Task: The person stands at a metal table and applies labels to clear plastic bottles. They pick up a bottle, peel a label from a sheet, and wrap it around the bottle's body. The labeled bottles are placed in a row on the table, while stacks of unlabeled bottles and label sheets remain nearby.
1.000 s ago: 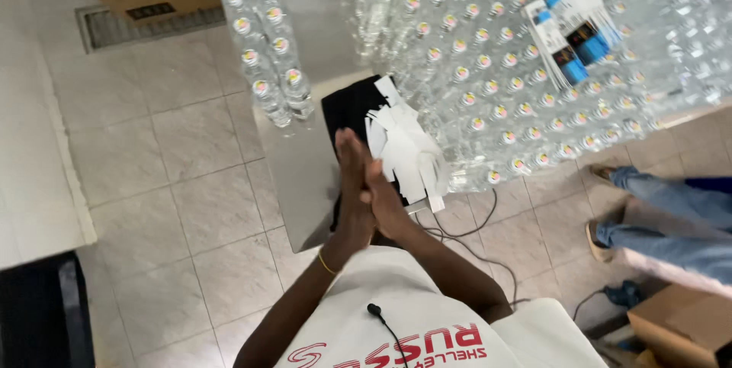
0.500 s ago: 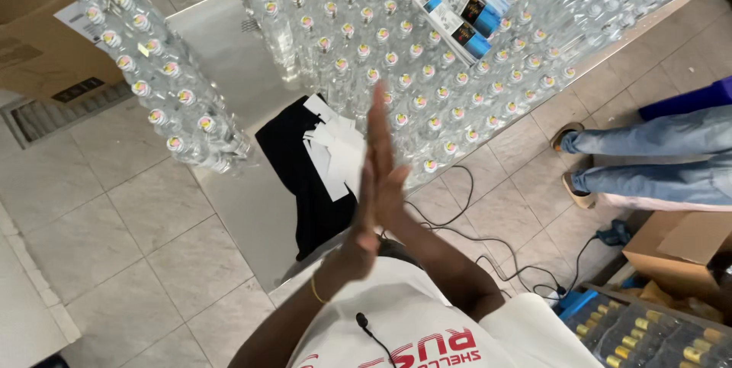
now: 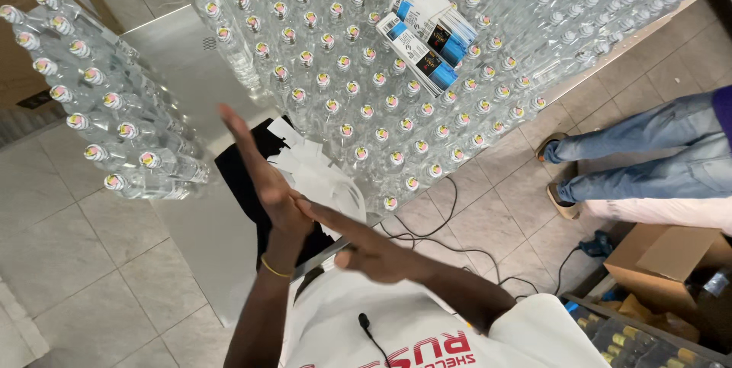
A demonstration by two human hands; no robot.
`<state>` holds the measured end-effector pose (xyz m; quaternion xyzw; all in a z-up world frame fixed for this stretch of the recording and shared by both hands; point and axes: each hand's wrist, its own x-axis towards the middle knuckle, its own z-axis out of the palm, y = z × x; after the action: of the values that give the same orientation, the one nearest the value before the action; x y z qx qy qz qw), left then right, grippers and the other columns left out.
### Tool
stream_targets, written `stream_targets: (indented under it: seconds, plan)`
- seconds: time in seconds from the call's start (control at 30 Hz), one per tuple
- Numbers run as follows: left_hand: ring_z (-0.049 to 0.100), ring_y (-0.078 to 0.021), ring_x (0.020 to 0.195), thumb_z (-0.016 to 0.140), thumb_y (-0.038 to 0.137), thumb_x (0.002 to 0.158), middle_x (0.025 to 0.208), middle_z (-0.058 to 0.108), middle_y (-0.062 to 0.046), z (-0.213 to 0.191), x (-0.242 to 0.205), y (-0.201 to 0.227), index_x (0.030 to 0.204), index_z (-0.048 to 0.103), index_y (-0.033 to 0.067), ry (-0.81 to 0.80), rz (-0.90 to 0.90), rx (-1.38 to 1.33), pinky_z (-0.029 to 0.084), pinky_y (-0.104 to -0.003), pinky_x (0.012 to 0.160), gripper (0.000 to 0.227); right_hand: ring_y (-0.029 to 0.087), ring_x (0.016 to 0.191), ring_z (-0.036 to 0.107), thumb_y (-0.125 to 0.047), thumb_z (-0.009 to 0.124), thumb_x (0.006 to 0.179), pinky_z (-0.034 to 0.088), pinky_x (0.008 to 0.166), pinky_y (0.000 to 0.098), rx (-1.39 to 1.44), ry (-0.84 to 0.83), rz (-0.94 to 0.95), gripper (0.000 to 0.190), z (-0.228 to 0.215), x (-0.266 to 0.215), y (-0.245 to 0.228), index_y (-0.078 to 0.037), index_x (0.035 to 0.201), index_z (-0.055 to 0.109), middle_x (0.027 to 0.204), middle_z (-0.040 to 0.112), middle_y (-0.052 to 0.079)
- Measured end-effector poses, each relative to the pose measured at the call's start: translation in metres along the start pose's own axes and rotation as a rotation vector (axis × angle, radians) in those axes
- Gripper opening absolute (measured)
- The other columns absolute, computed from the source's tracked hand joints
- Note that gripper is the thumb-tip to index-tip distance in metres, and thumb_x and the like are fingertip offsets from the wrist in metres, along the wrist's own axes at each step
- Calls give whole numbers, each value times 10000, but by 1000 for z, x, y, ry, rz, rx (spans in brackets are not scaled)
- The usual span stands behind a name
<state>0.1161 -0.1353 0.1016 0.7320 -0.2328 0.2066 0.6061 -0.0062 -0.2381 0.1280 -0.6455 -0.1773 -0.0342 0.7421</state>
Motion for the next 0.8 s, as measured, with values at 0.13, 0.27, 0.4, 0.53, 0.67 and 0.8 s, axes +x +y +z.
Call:
stream_targets:
  seconds: [0.13, 0.27, 0.4, 0.53, 0.67, 0.8]
  plan:
    - [291, -387, 1619, 404, 421, 1168, 1651, 288, -159, 14, -17, -55, 1616, 364, 58, -141, -334, -123, 264, -549, 1332, 578, 341, 1218, 761, -211, 682, 1043, 578, 1030, 504, -535, 140, 197, 395, -127, -5, 34, -108, 1423, 721, 1325, 794, 126]
    - [580, -372, 1388, 657, 105, 972, 1456, 550, -174, 37, -140, -78, 1448, 567, 49, -582, -451, -327, 540, -467, 1106, 488, 346, 1311, 700, -113, 780, 1020, 498, 1136, 497, -1681, 326, -13, 223, -281, 4, 93, -112, 1242, 808, 1296, 789, 123]
    - [442, -390, 1561, 926, 271, 844, 1641, 312, -122, 48, -202, -71, 1664, 414, 292, -994, -646, -85, 450, -528, 1272, 967, 351, 1290, 667, -174, 867, 949, 528, 1081, 474, -1891, 325, 16, 359, -322, 7, 123, -39, 1273, 791, 1263, 745, 143]
    - [574, -312, 1437, 962, 469, 798, 1456, 559, -75, 81, -252, -116, 1488, 553, 154, -725, -445, -51, 507, -443, 1189, 862, 305, 1219, 669, -256, 771, 1027, 518, 988, 444, -1937, 398, -33, 327, -332, 1, 153, -77, 1300, 771, 1299, 720, 110]
    - [709, -236, 1300, 1061, 279, 688, 1322, 707, -50, 71, -244, -114, 1345, 697, 133, -528, -578, -101, 552, -371, 1150, 765, 269, 1123, 735, -237, 751, 1041, 545, 959, 413, -1876, 524, -97, 180, -327, 7, 156, -115, 1141, 838, 1153, 773, 70]
    - [682, -357, 1304, 1104, 254, 668, 1297, 668, -183, 23, -210, -88, 1320, 638, 19, -274, -968, -200, 520, -544, 1179, 835, 301, 1004, 787, -135, 806, 960, 608, 907, 380, -1747, 541, -192, 101, -333, 8, 150, -85, 1027, 863, 1068, 803, 112]
